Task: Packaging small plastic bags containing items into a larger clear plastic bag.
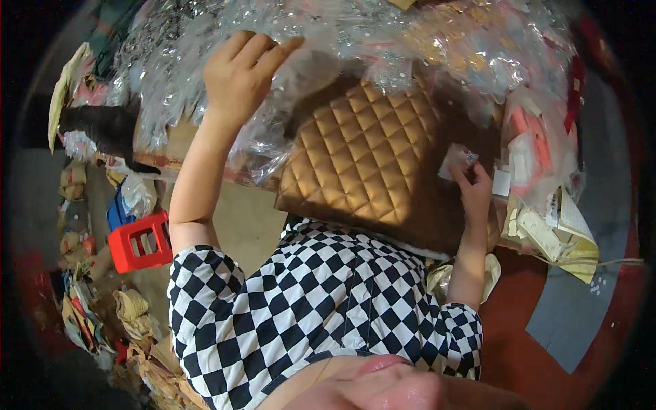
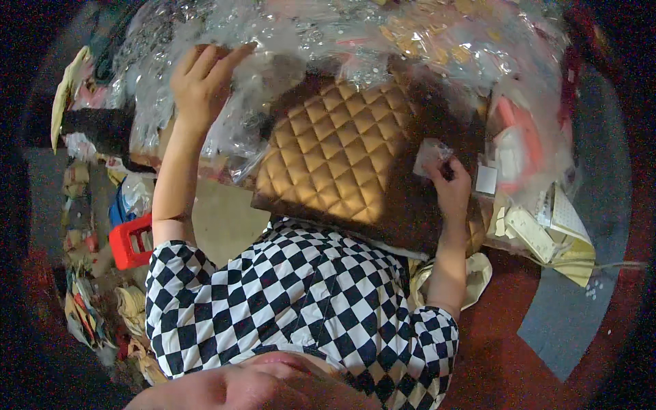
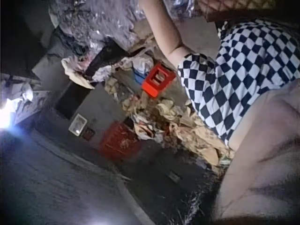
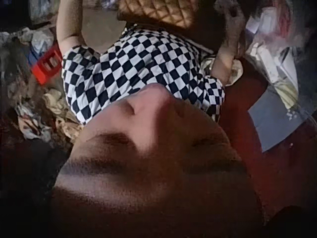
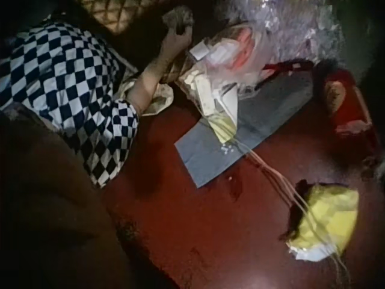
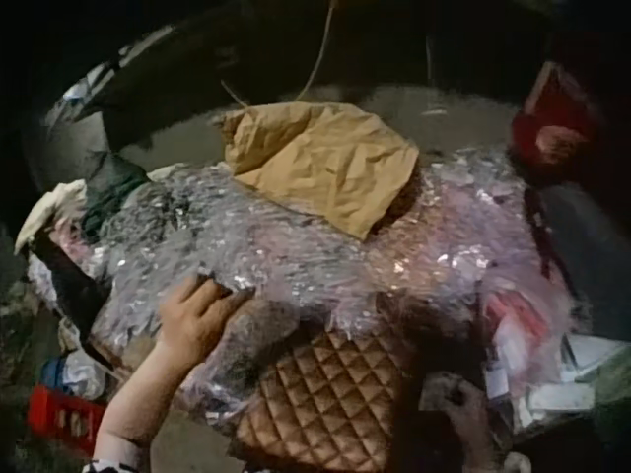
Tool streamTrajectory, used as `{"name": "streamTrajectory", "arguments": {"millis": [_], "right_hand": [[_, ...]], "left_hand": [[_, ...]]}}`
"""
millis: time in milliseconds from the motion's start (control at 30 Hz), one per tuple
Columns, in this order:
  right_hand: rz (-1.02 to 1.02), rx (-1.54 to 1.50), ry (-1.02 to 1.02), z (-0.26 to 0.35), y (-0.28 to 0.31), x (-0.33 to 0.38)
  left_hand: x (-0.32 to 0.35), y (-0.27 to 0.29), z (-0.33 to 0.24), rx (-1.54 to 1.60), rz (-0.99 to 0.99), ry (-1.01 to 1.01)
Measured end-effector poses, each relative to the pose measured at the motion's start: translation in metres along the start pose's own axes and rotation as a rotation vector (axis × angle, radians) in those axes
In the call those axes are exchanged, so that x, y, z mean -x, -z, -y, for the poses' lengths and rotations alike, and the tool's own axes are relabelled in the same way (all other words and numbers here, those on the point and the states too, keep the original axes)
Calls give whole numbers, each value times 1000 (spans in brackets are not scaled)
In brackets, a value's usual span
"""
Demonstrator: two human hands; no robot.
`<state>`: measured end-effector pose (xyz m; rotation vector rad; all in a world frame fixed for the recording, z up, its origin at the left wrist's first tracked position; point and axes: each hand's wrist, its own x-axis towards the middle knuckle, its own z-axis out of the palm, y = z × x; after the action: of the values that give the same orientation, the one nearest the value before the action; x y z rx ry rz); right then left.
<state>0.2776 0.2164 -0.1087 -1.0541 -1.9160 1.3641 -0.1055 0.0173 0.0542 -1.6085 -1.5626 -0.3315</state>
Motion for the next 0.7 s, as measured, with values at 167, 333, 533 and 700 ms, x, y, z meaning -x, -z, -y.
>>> {"name": "streamTrajectory", "arguments": {"millis": [167,333,533,700], "right_hand": [[-28,-84,-147,26,0,-2],[-31,-98,-65,45,9,-23],[43,-140,352,118,-26,-32],[446,449,609,166,-44,-27]], "left_hand": [[-12,-1,-65,104,-174,-77],[2,-12,-127,770,590,352],[-4,-14,-131,1147,367,236],[1,6,-124,1215,481,237]]}}
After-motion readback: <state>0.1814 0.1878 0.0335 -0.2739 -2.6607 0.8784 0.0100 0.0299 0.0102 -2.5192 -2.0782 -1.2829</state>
